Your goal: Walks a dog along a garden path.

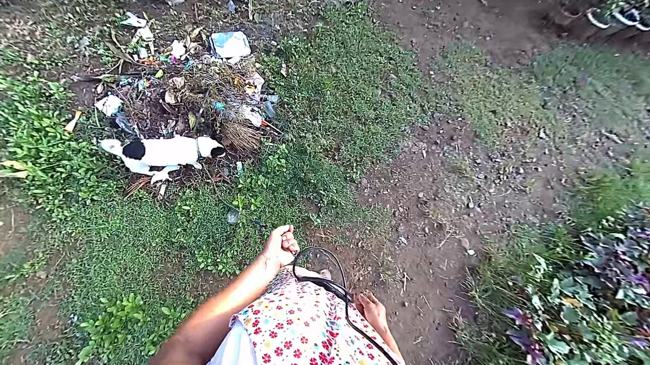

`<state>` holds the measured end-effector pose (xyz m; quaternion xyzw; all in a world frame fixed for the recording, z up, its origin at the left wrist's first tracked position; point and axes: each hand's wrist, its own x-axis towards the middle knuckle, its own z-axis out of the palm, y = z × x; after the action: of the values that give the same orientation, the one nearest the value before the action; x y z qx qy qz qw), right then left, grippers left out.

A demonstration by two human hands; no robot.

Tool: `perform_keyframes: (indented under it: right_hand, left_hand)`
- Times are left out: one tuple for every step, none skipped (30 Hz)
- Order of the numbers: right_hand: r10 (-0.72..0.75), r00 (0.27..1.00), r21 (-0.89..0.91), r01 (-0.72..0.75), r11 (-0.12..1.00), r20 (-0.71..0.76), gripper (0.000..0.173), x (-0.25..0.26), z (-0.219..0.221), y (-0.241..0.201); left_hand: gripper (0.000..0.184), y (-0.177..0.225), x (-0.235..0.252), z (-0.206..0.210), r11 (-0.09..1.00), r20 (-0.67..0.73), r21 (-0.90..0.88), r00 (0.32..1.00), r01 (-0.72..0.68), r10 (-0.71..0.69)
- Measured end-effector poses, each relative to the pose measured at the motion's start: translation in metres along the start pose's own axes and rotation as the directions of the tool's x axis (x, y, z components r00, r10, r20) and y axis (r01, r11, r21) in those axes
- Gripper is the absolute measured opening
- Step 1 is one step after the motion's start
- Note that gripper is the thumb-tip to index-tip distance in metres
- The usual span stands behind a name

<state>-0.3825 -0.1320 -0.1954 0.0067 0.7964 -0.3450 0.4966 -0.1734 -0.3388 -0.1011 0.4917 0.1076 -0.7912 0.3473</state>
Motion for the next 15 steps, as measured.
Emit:
perform_keyframes:
  right_hand:
    - [0.019, 1.0, 0.013, -0.018, 1.0, -0.018, 0.026, 0.005, -0.009, 0.003]
    - [0.021, 0.999, 0.009, -0.021, 1.0, -0.039, 0.025, 0.012, -0.019, 0.01]
    - [0.016, 0.998, -0.023, -0.017, 1.0, -0.054, 0.024, 0.019, -0.029, 0.016]
    - [0.009, 0.998, -0.103, -0.016, 0.995, -0.061, 0.023, 0.024, -0.041, 0.018]
    - [0.03, 0.999, -0.22, -0.038, 0.975, -0.041, 0.024, 0.025, -0.055, 0.011]
    - [0.088, 0.996, -0.33, -0.081, 0.94, 0.007, 0.027, 0.021, -0.069, -0.004]
    - [0.123, 0.991, -0.422, -0.093, 0.902, 0.044, 0.03, 0.026, -0.083, -0.009]
    - [0.107, 0.993, -0.476, -0.07, 0.877, 0.052, 0.031, 0.038, -0.095, 0.0]
    - [0.078, 0.996, -0.504, -0.046, 0.862, 0.044, 0.031, 0.056, -0.107, 0.014]
    - [0.084, 0.996, -0.516, -0.053, 0.855, 0.038, 0.031, 0.066, -0.116, 0.016]
    - [0.105, 0.994, -0.507, -0.078, 0.859, 0.025, 0.031, 0.067, -0.121, 0.006]
    - [0.133, 0.991, -0.49, -0.108, 0.865, 0.017, 0.031, 0.062, -0.125, -0.011]
    - [0.148, 0.989, -0.46, -0.127, 0.879, 0.009, 0.032, 0.058, -0.127, -0.026]
    - [0.135, 0.991, -0.414, -0.125, 0.902, -0.004, 0.032, 0.059, -0.129, -0.033]
    - [0.111, 0.994, -0.386, -0.104, 0.917, -0.006, 0.031, 0.062, -0.131, -0.038]
  left_hand:
    - [0.029, -0.002, 0.003, 0.004, 1.0, -0.009, -0.008, 1.0, -0.015, 0.015]
    - [0.029, -0.005, 0.007, 0.007, 0.999, -0.017, -0.018, 0.999, -0.03, 0.03]
    - [0.03, -0.008, 0.012, 0.011, 0.998, -0.027, -0.035, 0.999, -0.045, 0.044]
    - [0.03, -0.013, 0.017, 0.015, 0.997, -0.034, -0.054, 0.998, -0.058, 0.056]
    - [0.03, -0.019, 0.021, 0.02, 0.995, -0.039, -0.073, 0.997, -0.067, 0.064]
    - [0.03, -0.026, 0.024, 0.026, 0.994, -0.043, -0.088, 0.997, -0.071, 0.068]
    - [0.031, -0.033, 0.027, 0.031, 0.993, -0.049, -0.096, 0.996, -0.073, 0.068]
    - [0.031, -0.041, 0.028, 0.036, 0.993, -0.056, -0.097, 0.996, -0.071, 0.066]
    - [0.03, -0.048, 0.029, 0.042, 0.993, -0.058, -0.09, 0.996, -0.07, 0.065]
    - [0.029, -0.054, 0.031, 0.049, 0.994, -0.056, -0.082, 0.996, -0.07, 0.066]
    - [0.029, -0.06, 0.033, 0.056, 0.995, -0.056, -0.072, 0.996, -0.071, 0.068]
    - [0.03, -0.065, 0.035, 0.063, 0.995, -0.053, -0.064, 0.996, -0.074, 0.07]
    - [0.03, -0.069, 0.036, 0.07, 0.995, -0.047, -0.06, 0.996, -0.078, 0.075]
    - [0.03, -0.073, 0.037, 0.075, 0.995, -0.041, -0.062, 0.996, -0.081, 0.079]
    - [0.03, -0.076, 0.039, 0.079, 0.994, -0.035, -0.067, 0.996, -0.082, 0.08]
